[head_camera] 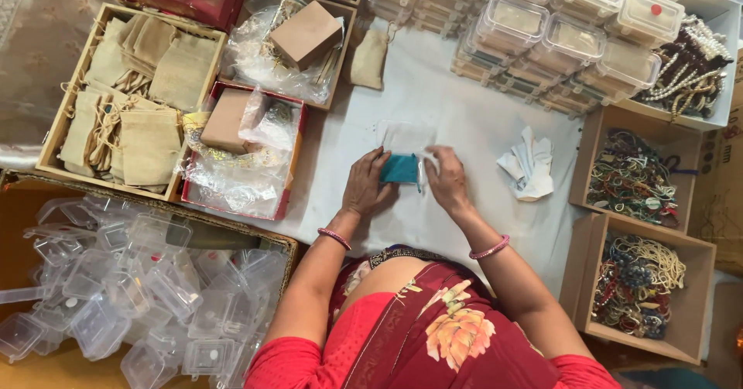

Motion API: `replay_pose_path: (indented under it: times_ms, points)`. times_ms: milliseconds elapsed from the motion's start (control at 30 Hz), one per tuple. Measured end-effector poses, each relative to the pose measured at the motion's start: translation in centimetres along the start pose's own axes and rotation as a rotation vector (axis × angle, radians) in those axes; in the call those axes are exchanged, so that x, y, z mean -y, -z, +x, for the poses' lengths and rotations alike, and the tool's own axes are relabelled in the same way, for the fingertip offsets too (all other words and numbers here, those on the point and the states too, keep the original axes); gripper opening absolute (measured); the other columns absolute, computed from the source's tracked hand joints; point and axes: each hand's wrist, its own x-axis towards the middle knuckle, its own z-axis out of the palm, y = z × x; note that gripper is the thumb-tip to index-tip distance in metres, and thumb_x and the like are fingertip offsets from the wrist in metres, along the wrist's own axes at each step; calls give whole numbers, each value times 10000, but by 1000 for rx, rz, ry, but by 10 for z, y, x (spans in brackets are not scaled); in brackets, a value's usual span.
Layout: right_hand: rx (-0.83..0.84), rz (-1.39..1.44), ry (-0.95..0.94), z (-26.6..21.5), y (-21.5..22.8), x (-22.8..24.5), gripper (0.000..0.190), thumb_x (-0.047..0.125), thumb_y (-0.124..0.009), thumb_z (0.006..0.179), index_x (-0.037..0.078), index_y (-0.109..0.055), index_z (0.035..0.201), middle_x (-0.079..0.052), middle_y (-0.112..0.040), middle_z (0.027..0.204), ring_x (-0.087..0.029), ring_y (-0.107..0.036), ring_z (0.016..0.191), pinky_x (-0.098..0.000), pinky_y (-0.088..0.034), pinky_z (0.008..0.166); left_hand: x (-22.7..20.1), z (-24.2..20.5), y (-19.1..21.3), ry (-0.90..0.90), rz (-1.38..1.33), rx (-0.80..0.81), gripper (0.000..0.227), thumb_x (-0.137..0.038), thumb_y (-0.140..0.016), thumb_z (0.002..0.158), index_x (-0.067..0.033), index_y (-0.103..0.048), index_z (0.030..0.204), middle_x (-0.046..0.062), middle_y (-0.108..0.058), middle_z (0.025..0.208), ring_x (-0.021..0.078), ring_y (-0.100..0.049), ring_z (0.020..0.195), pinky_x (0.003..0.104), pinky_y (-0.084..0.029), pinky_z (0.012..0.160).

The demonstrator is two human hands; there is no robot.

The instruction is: The person places a small blue item into a clear plastic container and closes it. They then pick up a beaded necklace, wipe it with a white cloth, and place it into a small beige pouch. Finally, they place the pouch into another clear plastic container.

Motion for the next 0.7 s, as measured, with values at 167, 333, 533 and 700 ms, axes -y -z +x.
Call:
replay_pose_path:
  times_ms: [167, 333, 533, 700]
  points:
    - [143, -229, 328, -9, 11, 24, 304, 218, -728, 914, 96, -669, 1187, -94, -690, 1195, -283, -651, 1137, -486, -422, 1053, 3, -4, -2, -36, 97, 29, 447, -281, -728, 819, -132, -665, 1236, 112, -572, 1404, 288, -522, 1323, 489, -353, 1152]
    - [158, -299, 441, -19, 20, 41, 477, 304, -797, 788, 44, -654, 1162, -139, -679, 1127, -317, -639, 1076, -520, -395, 973, 6, -9, -10, -67, 213, 25, 329, -298, -699, 900, -161, -727, 1198, 34, -617, 1293, 209, -552, 1258, 531, -305, 1190]
    - [282, -210, 92, -25, 0, -4, 307, 188, -785, 848, 55, -661, 1095, -102, -690, 989, -297, -686, 842, -412, -547, 769, 6, -10, -15, -112, 234, 13, 359, -218, -697, 882, -182, -741, 1236, 39, -640, 1257, 213, -570, 1217, 513, -307, 1179]
    - [243, 193, -281, -2, -4, 2, 115, 80, -724, 833, 74, -677, 938, -67, -726, 875, -262, -731, 725, -393, -590, 675, 1, -8, -13, -113, 244, 3, 140, -293, -722, 953, -182, -707, 1036, 14, -650, 1182, 190, -606, 1138, 517, -319, 1176]
